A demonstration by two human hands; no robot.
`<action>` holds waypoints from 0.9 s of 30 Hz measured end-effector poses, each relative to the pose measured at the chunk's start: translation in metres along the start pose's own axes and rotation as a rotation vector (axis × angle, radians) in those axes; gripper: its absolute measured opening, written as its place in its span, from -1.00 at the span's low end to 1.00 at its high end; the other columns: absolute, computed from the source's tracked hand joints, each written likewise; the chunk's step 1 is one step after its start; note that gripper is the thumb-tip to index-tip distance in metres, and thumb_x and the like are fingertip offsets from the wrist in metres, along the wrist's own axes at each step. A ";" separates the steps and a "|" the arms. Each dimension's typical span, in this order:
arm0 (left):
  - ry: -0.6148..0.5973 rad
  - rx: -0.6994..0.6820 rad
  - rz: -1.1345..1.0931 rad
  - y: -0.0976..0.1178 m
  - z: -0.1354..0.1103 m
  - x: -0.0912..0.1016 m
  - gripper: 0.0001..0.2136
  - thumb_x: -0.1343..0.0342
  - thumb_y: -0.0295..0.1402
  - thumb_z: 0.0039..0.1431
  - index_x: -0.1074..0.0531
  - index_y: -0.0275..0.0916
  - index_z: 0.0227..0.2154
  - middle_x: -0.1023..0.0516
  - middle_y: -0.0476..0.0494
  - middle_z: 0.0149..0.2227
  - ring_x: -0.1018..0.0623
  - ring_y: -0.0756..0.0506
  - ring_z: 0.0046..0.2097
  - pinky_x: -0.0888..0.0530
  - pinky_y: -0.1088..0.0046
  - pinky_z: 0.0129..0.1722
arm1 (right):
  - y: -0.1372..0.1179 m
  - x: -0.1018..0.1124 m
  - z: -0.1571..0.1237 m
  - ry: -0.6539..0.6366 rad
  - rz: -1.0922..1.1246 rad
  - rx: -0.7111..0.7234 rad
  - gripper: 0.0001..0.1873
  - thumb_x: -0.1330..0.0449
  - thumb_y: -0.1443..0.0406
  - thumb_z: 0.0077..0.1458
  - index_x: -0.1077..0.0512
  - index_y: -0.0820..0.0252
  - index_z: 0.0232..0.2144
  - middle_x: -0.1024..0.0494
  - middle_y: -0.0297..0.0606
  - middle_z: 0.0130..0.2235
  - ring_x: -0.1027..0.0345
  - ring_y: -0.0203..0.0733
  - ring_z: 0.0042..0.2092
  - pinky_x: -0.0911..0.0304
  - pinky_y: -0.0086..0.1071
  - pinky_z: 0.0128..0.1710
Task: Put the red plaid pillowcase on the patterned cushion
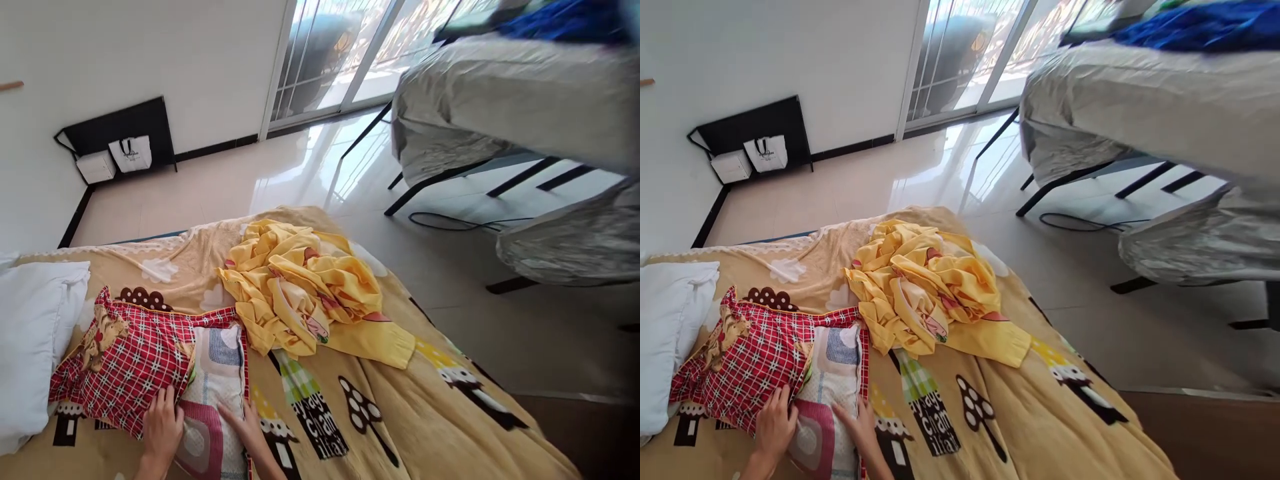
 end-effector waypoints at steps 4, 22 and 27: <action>-0.136 0.110 -0.077 -0.005 -0.018 0.003 -0.60 0.22 -0.50 0.32 -0.51 -0.37 -0.02 -0.61 -0.35 -0.05 -0.61 -0.19 -0.06 -0.47 0.34 -0.09 | -0.021 -0.017 -0.035 -0.062 0.102 0.167 -0.33 -0.25 -0.14 -0.22 -0.53 0.15 -0.14 -0.58 -0.01 -0.04 -0.44 0.21 0.04 -0.34 -0.05 0.06; 0.491 -0.137 -1.174 0.027 -0.200 0.225 -0.65 0.12 -0.15 0.20 -0.37 -0.19 -0.59 -0.53 -0.21 -0.53 -0.48 -0.12 -0.44 -0.46 0.32 -0.37 | -0.381 0.045 -0.374 -0.081 -0.901 1.249 -0.56 -0.07 0.42 -0.04 -0.49 0.12 -0.08 -0.43 -0.22 0.22 -0.36 0.03 0.16 -0.22 -0.20 0.08; 0.217 -0.191 -1.021 0.015 -0.265 0.155 -0.63 -0.01 -0.07 0.12 -0.35 -0.10 -0.72 -0.49 -0.18 -0.62 -0.58 -0.22 -0.40 -0.54 0.23 -0.32 | -0.328 0.037 -0.402 -0.284 -0.961 1.172 -0.66 -0.06 0.41 -0.06 -0.53 0.09 -0.26 -0.60 -0.25 0.02 -0.45 -0.02 0.02 -0.19 -0.25 0.01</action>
Point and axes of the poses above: each hand's wrist, its own z-axis towards the middle knuckle, its own x-axis out of the back of the hand, y = z × x, the point moved 6 cm from there along z, towards the middle knuckle
